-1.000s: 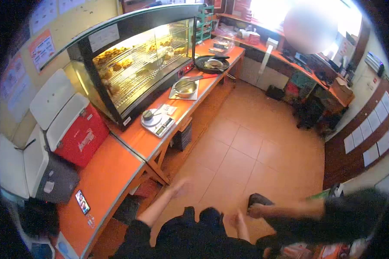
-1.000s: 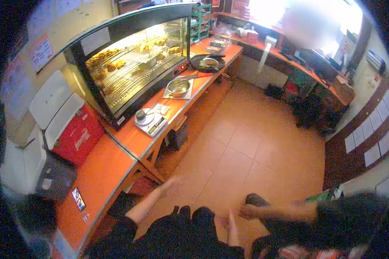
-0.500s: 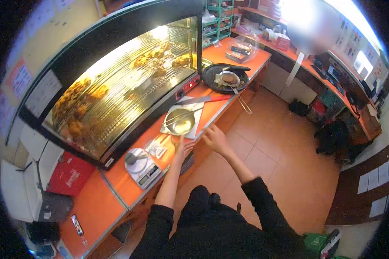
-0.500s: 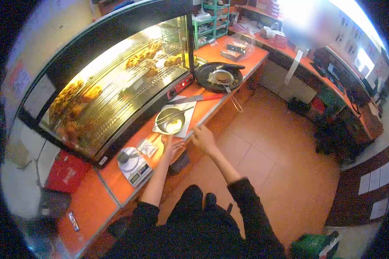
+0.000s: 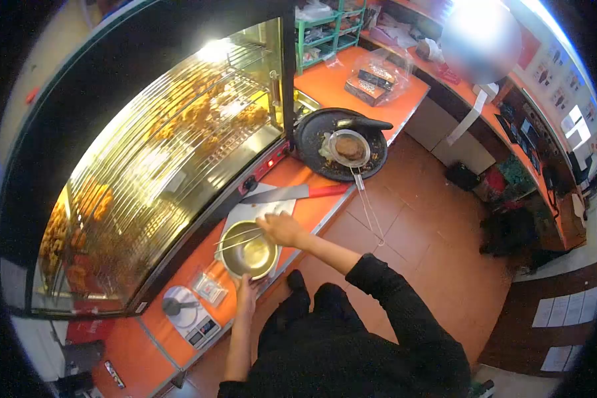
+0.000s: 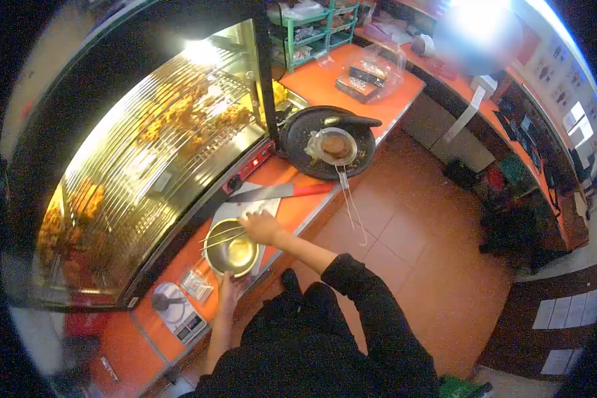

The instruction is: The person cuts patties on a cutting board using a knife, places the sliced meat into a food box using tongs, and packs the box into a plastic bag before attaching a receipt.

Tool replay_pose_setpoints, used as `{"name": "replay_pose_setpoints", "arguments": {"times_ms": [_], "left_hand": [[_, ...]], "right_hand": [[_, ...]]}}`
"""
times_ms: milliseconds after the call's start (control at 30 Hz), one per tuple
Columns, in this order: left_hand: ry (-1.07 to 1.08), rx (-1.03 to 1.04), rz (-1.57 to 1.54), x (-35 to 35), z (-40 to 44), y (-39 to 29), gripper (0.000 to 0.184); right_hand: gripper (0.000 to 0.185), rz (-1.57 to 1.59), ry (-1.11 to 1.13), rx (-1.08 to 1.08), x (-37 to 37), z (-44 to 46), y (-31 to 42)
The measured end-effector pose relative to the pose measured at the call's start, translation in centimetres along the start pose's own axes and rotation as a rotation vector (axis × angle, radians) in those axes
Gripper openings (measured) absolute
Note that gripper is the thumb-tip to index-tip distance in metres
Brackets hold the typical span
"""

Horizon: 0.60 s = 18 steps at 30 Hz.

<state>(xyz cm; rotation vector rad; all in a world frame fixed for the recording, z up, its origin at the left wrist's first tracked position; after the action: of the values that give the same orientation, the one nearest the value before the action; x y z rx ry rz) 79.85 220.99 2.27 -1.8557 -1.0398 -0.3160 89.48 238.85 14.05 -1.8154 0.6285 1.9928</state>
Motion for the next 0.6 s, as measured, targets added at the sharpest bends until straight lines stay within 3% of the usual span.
{"name": "replay_pose_setpoints", "arguments": {"times_ms": [133,200,233,300,400,467,533,600], "left_hand": [[-0.057,0.015,0.002,0.8,-1.2,-0.2,0.041],[-0.103,0.096,-0.100,1.3,-1.3,-0.7,0.038],[-0.179,0.099,-0.058,1.1,-1.8,-1.1,0.036],[-0.319,0.129,-0.052,0.1,-3.8,-1.9,0.035],[-0.395,0.282,-0.083,1.3,-8.4,-5.1,0.039],[-0.514,0.360,-0.106,-1.2,-11.2,-6.2,0.045],[-0.613,0.520,-0.165,-2.8,-14.2,-7.6,0.048],[-0.683,0.646,-0.232,-5.5,-16.9,-8.6,0.050]], "right_hand": [[0.035,0.168,-0.121,-0.087,0.4,-0.4,-0.4],[0.036,0.383,-0.061,0.090,-2.5,-1.3,-2.5],[0.036,0.386,-0.046,0.078,-3.1,-2.0,-3.8],[0.033,0.712,-0.314,0.263,-6.0,-5.1,-9.5],[0.027,0.516,-0.405,0.553,-10.9,-10.5,-19.9],[0.028,0.129,-0.423,0.672,-13.6,-14.4,-25.3],[0.030,-0.172,-0.390,0.733,-13.0,-17.1,-29.0],[0.032,-0.217,-0.343,0.696,-10.7,-18.9,-31.5]]}}
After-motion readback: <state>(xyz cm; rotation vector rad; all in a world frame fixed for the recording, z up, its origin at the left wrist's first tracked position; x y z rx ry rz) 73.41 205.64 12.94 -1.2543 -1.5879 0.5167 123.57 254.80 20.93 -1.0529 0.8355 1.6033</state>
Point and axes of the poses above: each hand's wrist, its own z-axis towards the middle knuckle, its own x-axis out of the palm, y = z × x, the point moved 7 cm from there along z, towards the middle knuckle, and after that the axes turned 14 degrees about -z, right-handed, at the moved point
